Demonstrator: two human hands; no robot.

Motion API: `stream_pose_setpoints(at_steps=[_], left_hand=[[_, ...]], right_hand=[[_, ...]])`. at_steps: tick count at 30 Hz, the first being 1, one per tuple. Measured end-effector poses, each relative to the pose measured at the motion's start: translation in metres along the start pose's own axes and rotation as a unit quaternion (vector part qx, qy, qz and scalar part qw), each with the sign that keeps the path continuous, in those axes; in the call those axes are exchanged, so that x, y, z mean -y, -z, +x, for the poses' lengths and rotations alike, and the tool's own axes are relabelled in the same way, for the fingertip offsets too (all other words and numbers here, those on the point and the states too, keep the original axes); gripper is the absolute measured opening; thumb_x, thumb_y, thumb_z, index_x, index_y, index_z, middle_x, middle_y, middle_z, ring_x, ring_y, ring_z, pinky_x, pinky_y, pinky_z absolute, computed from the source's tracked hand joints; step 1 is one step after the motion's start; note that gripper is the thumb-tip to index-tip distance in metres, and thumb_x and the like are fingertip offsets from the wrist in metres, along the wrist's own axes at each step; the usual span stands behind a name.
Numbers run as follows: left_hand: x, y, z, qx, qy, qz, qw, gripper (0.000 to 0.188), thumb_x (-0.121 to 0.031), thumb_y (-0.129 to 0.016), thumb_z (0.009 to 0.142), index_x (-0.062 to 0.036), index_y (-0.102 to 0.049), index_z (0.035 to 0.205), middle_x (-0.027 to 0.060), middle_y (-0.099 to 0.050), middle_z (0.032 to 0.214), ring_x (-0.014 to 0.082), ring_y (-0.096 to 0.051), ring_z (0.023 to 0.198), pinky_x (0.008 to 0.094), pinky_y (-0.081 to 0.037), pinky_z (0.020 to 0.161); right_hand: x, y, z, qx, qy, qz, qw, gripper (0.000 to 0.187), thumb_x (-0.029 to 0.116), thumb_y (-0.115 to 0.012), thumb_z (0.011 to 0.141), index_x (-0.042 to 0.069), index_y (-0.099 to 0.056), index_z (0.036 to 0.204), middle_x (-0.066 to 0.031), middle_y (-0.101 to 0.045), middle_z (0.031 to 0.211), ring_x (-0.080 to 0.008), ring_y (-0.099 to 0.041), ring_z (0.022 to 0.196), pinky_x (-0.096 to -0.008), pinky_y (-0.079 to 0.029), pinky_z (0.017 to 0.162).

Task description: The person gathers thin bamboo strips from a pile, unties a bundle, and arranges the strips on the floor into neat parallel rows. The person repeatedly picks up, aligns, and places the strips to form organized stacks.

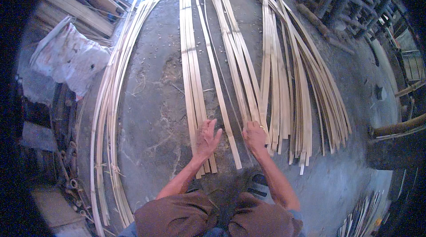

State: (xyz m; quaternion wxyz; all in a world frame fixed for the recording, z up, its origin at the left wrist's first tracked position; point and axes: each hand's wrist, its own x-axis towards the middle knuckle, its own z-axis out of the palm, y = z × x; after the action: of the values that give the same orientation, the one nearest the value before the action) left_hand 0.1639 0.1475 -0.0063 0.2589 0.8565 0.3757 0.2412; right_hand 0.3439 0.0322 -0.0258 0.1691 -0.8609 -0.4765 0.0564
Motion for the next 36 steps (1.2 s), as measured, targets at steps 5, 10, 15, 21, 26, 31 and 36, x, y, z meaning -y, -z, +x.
stream_pose_setpoints(at_steps=[5,10,15,21,26,31,36], left_hand=[[0.005,-0.019,-0.006,0.027,-0.026,-0.084,0.996,0.042,-0.018,-0.064,0.086,-0.0010,-0.052,0.123,0.0187,-0.052,0.112,0.0377,-0.054,0.104,0.0461,-0.044,0.090],[-0.008,-0.028,-0.004,0.063,-0.020,-0.111,0.992,0.040,-0.015,-0.063,0.085,-0.0003,-0.052,0.120,0.0206,-0.053,0.111,0.0387,-0.054,0.103,0.0460,-0.045,0.089],[0.005,-0.025,-0.011,0.048,-0.027,-0.100,0.993,0.039,-0.014,-0.063,0.085,0.0004,-0.052,0.120,0.0206,-0.053,0.111,0.0391,-0.055,0.103,0.0455,-0.045,0.090],[0.029,-0.017,-0.006,0.012,-0.044,-0.052,0.998,0.041,-0.014,-0.062,0.086,0.0026,-0.052,0.123,0.0224,-0.053,0.120,0.0400,-0.053,0.110,0.0457,-0.044,0.095],[0.042,0.009,0.009,-0.030,-0.077,0.043,0.996,0.041,-0.015,-0.061,0.088,0.0024,-0.054,0.124,0.0249,-0.050,0.131,0.0406,-0.051,0.119,0.0458,-0.041,0.102],[0.056,0.026,0.019,-0.047,0.006,-0.005,0.999,0.041,-0.016,-0.061,0.088,0.0006,-0.052,0.125,0.0253,-0.046,0.135,0.0406,-0.045,0.126,0.0483,-0.036,0.106],[0.086,0.041,0.014,-0.106,0.138,0.081,0.981,0.050,-0.021,-0.064,0.085,0.0005,-0.047,0.127,0.0242,-0.047,0.126,0.0419,-0.046,0.117,0.0516,-0.036,0.100]], right_hand=[[0.001,0.019,0.002,0.031,-0.111,0.216,0.970,0.021,0.022,-0.058,0.090,0.003,-0.058,0.100,-0.0183,-0.060,0.088,-0.0392,-0.062,0.083,-0.0470,-0.050,0.066],[-0.009,-0.006,-0.014,-0.075,-0.082,0.236,0.965,0.028,0.025,-0.051,0.098,-0.002,-0.057,0.101,-0.0110,-0.060,0.076,-0.0255,-0.058,0.064,-0.0390,-0.048,0.059],[0.027,0.027,-0.012,0.111,-0.237,0.460,0.849,0.029,0.026,-0.048,0.101,-0.001,-0.057,0.097,-0.0010,-0.052,0.071,-0.0106,-0.049,0.060,-0.0279,-0.043,0.054],[0.062,0.036,-0.033,-0.089,-0.092,0.357,0.925,0.025,0.022,-0.048,0.101,0.001,-0.056,0.093,-0.0042,-0.051,0.067,-0.0111,-0.047,0.057,-0.0276,-0.041,0.053],[0.085,0.024,-0.046,-0.021,-0.113,0.419,0.901,0.029,0.030,-0.047,0.102,0.003,-0.055,0.098,0.0008,-0.051,0.068,-0.0080,-0.048,0.058,-0.0260,-0.041,0.051],[0.115,0.014,-0.049,0.105,-0.189,0.496,0.841,0.030,0.032,-0.047,0.102,0.003,-0.054,0.106,-0.0006,-0.055,0.071,-0.0077,-0.053,0.058,-0.0249,-0.046,0.049],[0.123,-0.020,-0.061,0.118,-0.170,0.506,0.837,0.036,0.029,-0.047,0.102,0.007,-0.048,0.131,-0.0006,-0.054,0.072,-0.0076,-0.052,0.057,-0.0249,-0.047,0.048]])
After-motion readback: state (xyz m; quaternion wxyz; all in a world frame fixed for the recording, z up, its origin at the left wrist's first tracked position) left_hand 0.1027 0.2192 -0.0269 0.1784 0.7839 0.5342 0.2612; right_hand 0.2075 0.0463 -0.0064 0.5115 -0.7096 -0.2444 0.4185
